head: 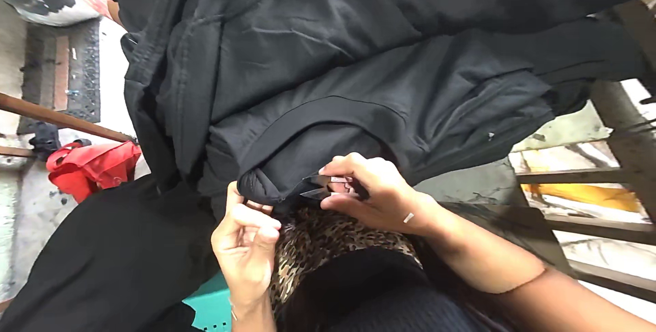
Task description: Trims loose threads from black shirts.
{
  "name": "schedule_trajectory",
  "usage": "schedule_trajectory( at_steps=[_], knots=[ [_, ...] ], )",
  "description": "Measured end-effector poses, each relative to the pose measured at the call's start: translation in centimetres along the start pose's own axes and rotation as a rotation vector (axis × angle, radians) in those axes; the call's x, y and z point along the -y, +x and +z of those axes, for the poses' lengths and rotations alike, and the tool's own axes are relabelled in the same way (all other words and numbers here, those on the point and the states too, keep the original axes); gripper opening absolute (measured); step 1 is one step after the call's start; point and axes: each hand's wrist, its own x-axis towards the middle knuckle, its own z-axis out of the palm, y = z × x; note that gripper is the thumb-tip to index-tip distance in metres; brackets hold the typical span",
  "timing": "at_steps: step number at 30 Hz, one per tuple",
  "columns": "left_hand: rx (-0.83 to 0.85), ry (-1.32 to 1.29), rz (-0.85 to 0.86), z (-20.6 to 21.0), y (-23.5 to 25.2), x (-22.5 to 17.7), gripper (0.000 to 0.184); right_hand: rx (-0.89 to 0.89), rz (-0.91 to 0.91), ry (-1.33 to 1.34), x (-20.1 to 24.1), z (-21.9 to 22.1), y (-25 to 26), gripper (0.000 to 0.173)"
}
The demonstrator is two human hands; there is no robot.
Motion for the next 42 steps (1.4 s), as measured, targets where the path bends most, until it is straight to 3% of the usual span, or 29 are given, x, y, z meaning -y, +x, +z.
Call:
schedule_trajectory(
  at_steps=[6,11,16,21,25,32,42],
  knots=[
    [-0.076,-0.367,-0.086,1.0,-0.3,-1.0,0.014,-0.064,-0.199,-0.381,0.5,0.2,0.5,0.031],
    [-0.093,-0.332,-0.093,1.1,-0.4,-1.0,0.017,-0.081,-0.272,-0.405,0.7,0.8,1.4,0.027],
    [-0.145,-0.236,-0.124,1.2,-0.3,-1.0,0.046,-0.078,-0.293,-0.401,1.4,1.3,1.7,0.019],
    [-0.288,-0.033,-0.085,1.5,0.2,-0.1,0.022,0.036,-0.047,-0.098,1.6,0.5,1.6,0.032],
    [-0.306,-0.031,-0.077,1.4,0.4,0.2,0.008,0.197,0.099,0.023,1.8,-0.3,2.5,0.03],
    [-0.271,-0.058,-0.12,0.9,0.1,-0.1,0.004,0.2,0.052,-0.046,1.8,-0.4,2.9,0.027],
    [-0.213,0.031,-0.12,0.4,-0.5,-0.4,0.006,0.049,-0.091,-0.177,1.7,0.6,2.3,0.027]
  ],
)
